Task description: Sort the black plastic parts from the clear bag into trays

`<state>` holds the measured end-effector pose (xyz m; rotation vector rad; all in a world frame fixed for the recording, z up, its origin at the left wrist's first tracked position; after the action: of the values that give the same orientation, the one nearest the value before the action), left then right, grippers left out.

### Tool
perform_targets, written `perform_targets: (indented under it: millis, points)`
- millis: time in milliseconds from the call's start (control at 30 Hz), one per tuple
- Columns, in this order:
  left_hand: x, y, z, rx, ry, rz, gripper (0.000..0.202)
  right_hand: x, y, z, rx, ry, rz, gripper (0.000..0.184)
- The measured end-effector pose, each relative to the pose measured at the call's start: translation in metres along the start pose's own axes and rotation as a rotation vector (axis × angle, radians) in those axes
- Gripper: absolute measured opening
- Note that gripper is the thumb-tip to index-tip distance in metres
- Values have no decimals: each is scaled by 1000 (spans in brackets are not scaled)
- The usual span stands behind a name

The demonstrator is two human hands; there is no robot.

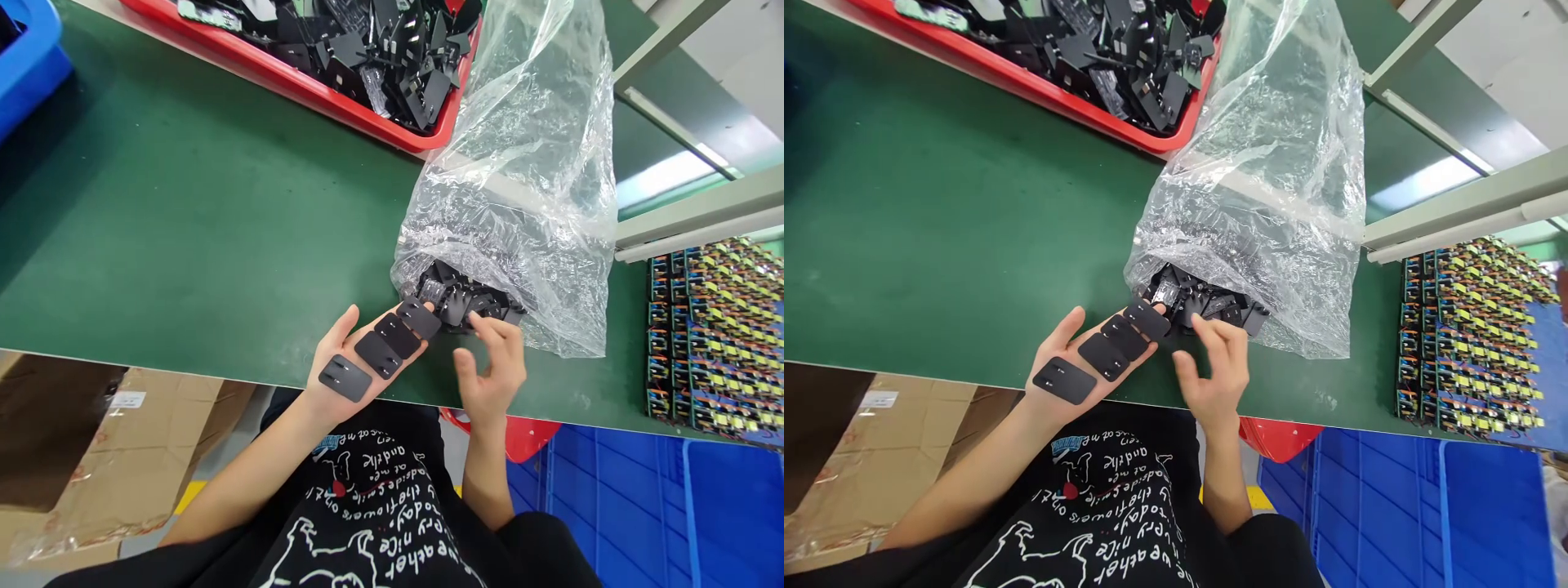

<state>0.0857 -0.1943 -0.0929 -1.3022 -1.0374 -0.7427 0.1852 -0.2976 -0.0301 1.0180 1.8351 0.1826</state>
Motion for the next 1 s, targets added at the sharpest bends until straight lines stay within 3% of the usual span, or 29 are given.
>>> perform_targets:
  millis: [167, 300, 400, 500, 567, 633, 700, 867, 933, 1000]
  points:
    - [-5, -1, 0, -31, 20, 44, 60, 32, 6, -29, -159, -72, -311, 45]
    - [-4, -2, 2, -16, 14, 54, 61, 37, 6, -25, -184, -124, -364, 41]
    - [-1, -2, 3, 18, -4, 40, 62, 24, 3, -22, -228, -128, -283, 31]
    - [3, -2, 4, 51, -26, 7, 63, 3, 1, -16, -201, -133, -96, 15]
    - [3, -2, 4, 55, -27, -2, 62, -10, -1, -13, -147, -111, 45, 13]
    - [1, -2, 4, 56, -15, -4, 62, -14, -3, -14, -124, -54, 100, 15]
    - [-1, -1, 4, 50, 0, -8, 62, -4, -3, -23, -154, -2, 20, 16]
    - [-8, -1, 3, 7, 23, 26, 58, 36, -3, -47, -263, 24, -343, 38]
    - [-8, -2, 3, 4, 23, 30, 58, 39, -4, -45, -269, 17, -374, 38]
    - [-5, -2, 3, 16, 18, 15, 58, 31, -4, -38, -252, 18, -309, 33]
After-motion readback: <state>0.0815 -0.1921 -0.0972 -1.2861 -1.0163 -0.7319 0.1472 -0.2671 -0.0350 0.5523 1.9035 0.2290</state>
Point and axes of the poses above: each hand's wrist, its own y-axis towards the middle knuckle, its own x-axis out of the palm, z = x × y, the point moved 7 cm from there along y, towards the middle knuckle
